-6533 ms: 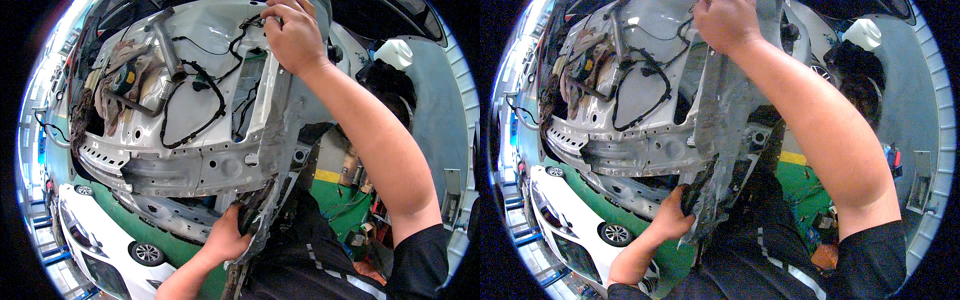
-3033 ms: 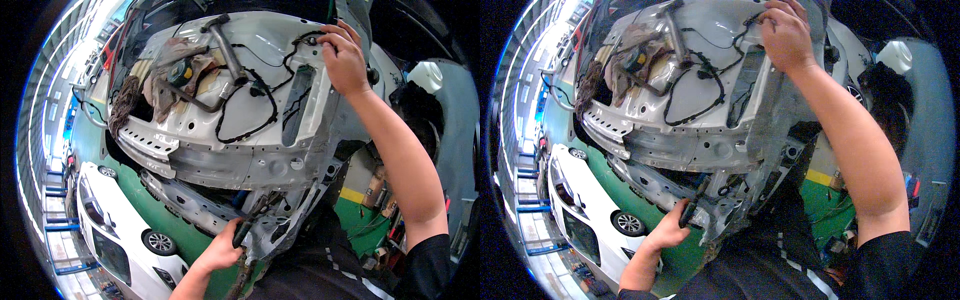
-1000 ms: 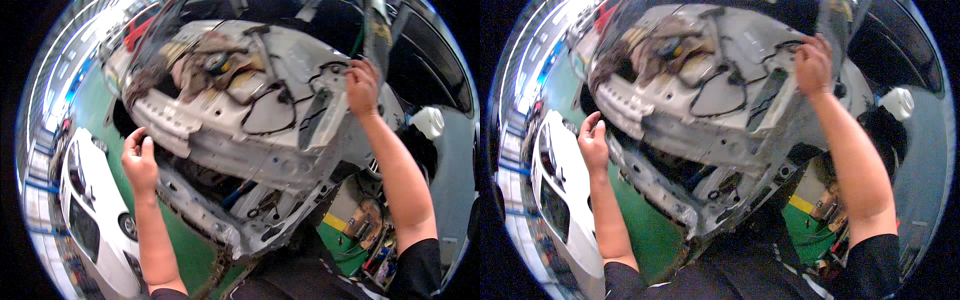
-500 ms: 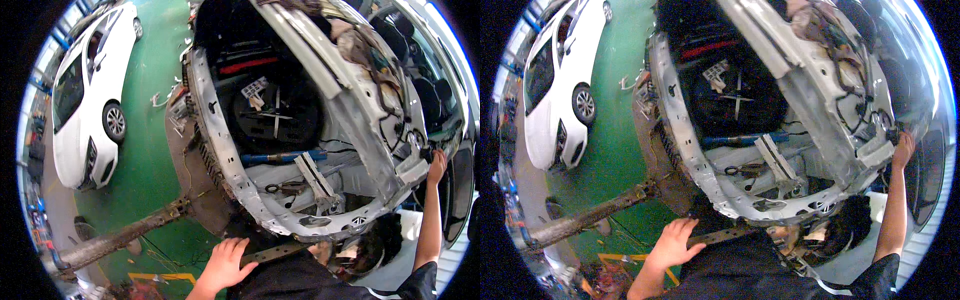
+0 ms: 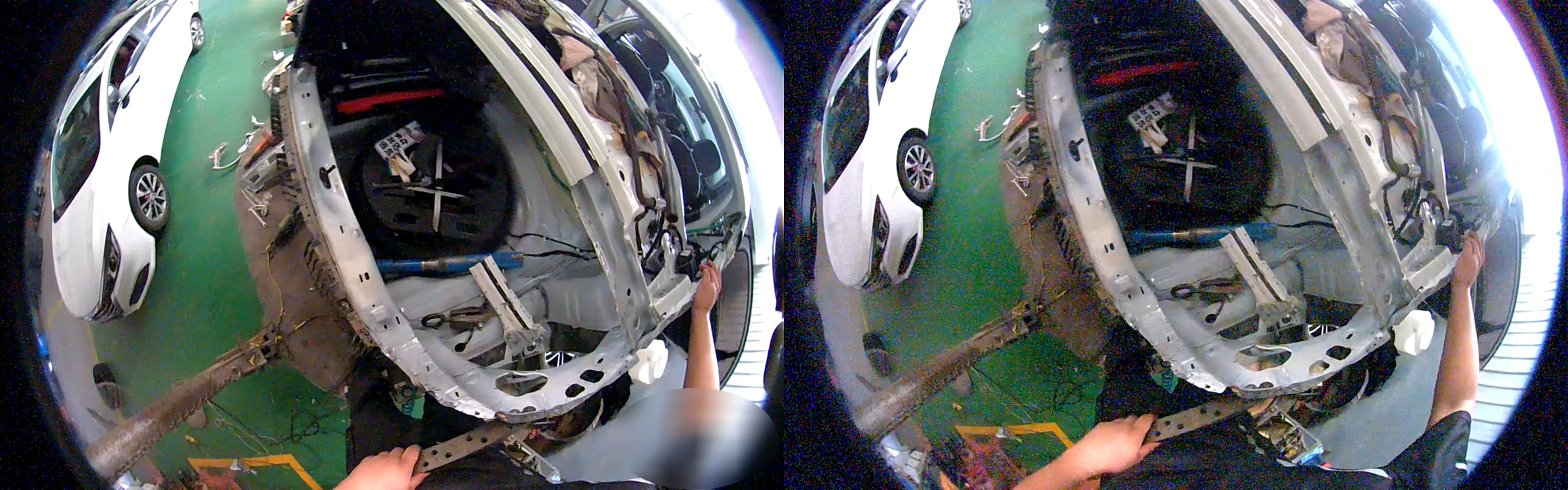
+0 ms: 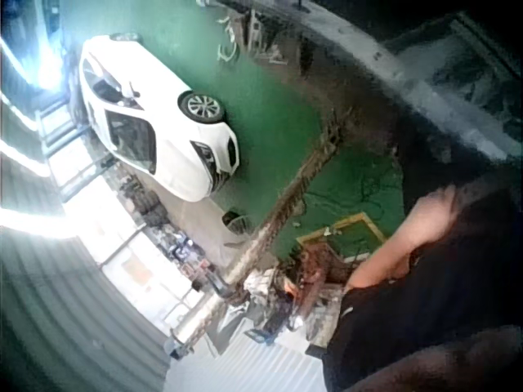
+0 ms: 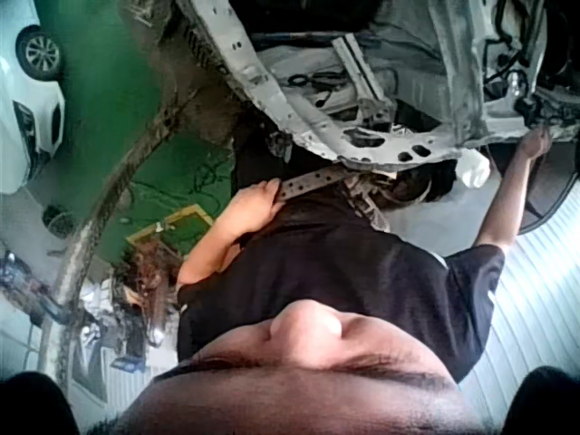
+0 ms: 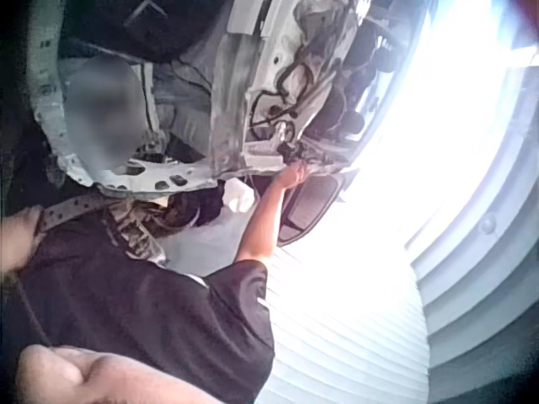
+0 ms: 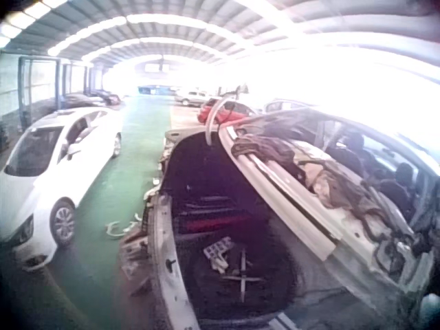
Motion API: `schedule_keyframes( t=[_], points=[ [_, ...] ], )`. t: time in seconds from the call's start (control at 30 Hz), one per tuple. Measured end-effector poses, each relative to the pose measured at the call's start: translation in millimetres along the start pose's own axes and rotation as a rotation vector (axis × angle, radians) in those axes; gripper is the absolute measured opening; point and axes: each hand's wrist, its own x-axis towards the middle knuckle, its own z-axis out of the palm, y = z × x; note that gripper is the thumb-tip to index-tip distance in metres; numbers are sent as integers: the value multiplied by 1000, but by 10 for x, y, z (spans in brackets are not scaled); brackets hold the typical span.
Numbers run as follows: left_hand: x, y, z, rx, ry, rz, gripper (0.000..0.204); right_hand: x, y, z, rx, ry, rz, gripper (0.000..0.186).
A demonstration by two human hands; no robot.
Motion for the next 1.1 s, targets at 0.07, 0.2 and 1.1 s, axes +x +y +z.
schedule_keyframes(
  t=[0.07,0.2,1.1],
  points=[
    [-12,33,-85,-10,-22,17,48,-6,-80,-34,28,-21,21,28],
    [1,45,-145,-27,42,77,47,-44,-161,-154,6,-32,-23,30],
    [-1,34,143,-70,-70,-297,74,187,685,563,-349,82,-169,41]
  ],
)
